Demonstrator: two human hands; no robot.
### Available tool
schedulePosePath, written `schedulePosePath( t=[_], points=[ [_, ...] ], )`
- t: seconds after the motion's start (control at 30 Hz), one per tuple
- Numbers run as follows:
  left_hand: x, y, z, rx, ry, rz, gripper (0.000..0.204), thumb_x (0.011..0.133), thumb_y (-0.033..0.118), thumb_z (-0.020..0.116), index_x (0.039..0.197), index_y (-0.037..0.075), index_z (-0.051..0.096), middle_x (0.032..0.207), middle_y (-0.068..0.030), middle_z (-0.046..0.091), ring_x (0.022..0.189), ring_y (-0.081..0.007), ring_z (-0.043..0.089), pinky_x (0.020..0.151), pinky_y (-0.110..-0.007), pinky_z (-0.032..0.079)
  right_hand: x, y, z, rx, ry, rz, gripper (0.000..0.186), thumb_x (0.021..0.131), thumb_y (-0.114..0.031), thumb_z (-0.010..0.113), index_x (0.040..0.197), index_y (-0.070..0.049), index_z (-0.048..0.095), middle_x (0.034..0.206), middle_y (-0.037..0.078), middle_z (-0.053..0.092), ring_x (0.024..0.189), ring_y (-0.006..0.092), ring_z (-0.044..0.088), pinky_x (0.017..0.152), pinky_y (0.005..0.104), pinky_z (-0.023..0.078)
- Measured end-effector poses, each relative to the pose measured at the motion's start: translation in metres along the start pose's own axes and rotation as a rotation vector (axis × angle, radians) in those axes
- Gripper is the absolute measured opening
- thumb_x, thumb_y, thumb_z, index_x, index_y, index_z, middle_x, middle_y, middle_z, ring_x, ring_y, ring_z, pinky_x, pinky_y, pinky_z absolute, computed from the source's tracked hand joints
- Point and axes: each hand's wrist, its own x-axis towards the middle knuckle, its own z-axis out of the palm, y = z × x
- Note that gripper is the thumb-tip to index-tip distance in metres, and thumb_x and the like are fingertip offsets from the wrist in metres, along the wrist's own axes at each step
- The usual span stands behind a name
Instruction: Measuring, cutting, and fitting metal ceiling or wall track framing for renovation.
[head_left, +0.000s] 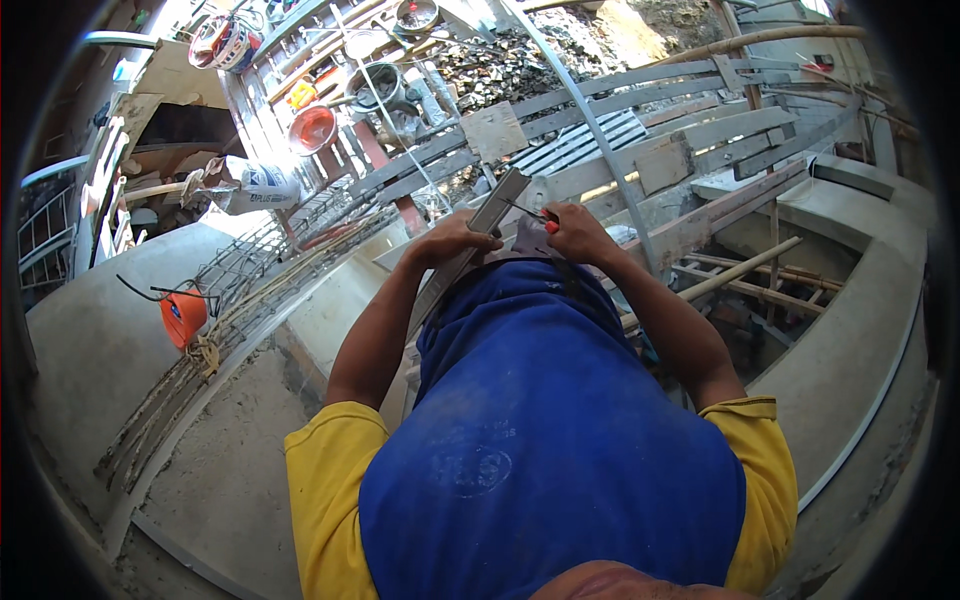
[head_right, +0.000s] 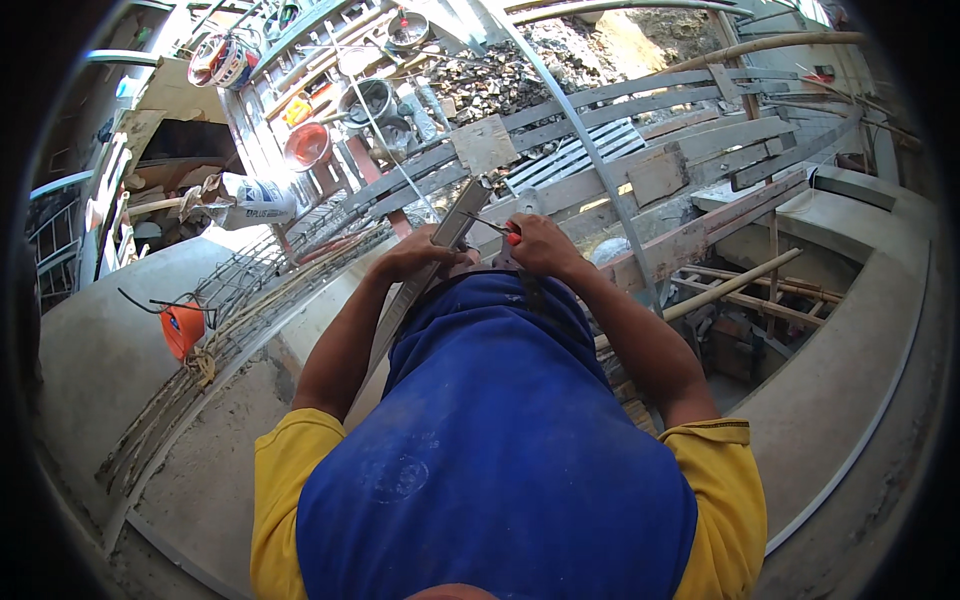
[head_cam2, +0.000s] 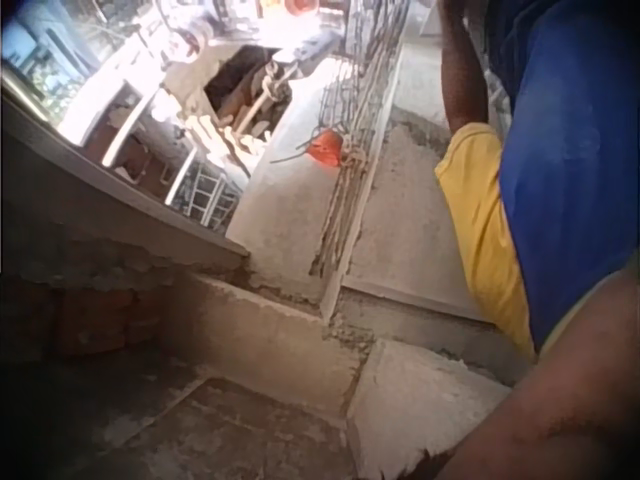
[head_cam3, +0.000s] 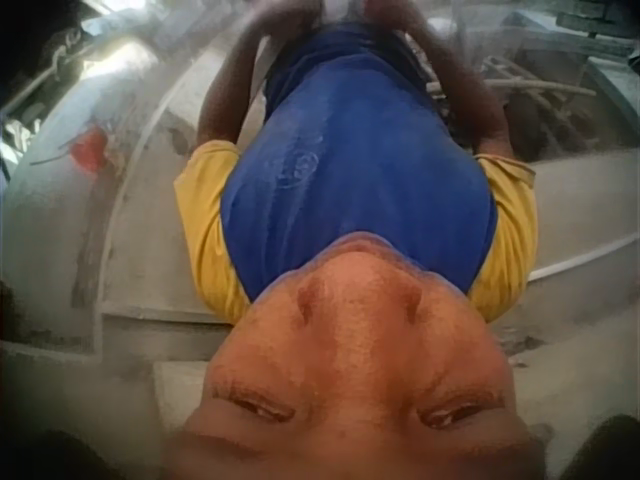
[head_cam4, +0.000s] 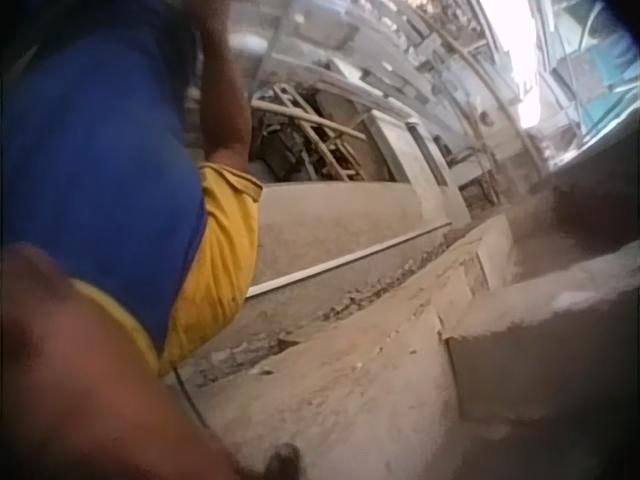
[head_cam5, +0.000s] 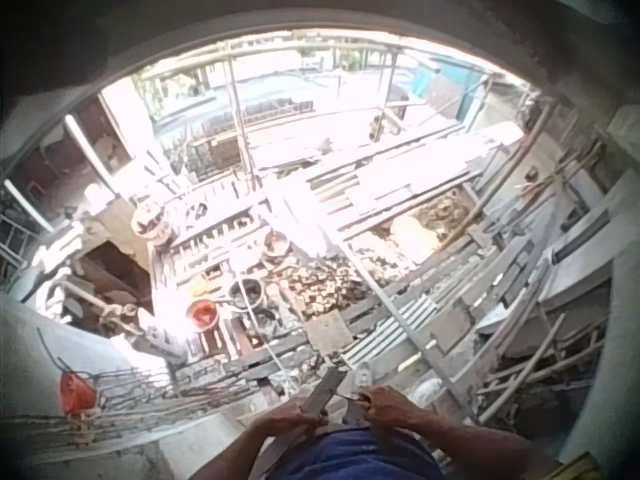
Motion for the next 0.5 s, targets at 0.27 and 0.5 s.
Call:
schedulePosePath(
  t=[0.27, 0.5],
  points=[
    [0.003, 0.012, 0.027, 0.245, 0.35, -0.087, 0.037, 0.073, 0.017, 0.075, 0.098, -0.007, 0.061, 0.071, -0.0107, 0.065, 0.057, -0.0158, 0.062, 0.052, -0.03, 0.05, 0.003, 0.005, 0.003, -0.007, -0.028, 0.099, 0.026, 0.075, -0.014, 0.056, 0.09, 0.006, 0.063, 0.098, 0.033, 0.062, 0.1, 0.0464, 0.058, 0.09, 0.0492, 0.045],
    [-0.001, 0.015, 0.034, 0.441, 0.572, -0.002, 0.049, 0.07, 0.022, 0.076, 0.105, -0.008, 0.061, 0.082, -0.0214, 0.068, 0.069, -0.027, 0.068, 0.065, -0.036, 0.054, 0.004, 0.003, 0.007, -0.029, -0.034, 0.164, 0.029, 0.079, -0.018, 0.056, 0.094, 0.006, 0.063, 0.104, 0.032, 0.061, 0.104, 0.0457, 0.058, 0.092, 0.0491, 0.045]
  ],
)
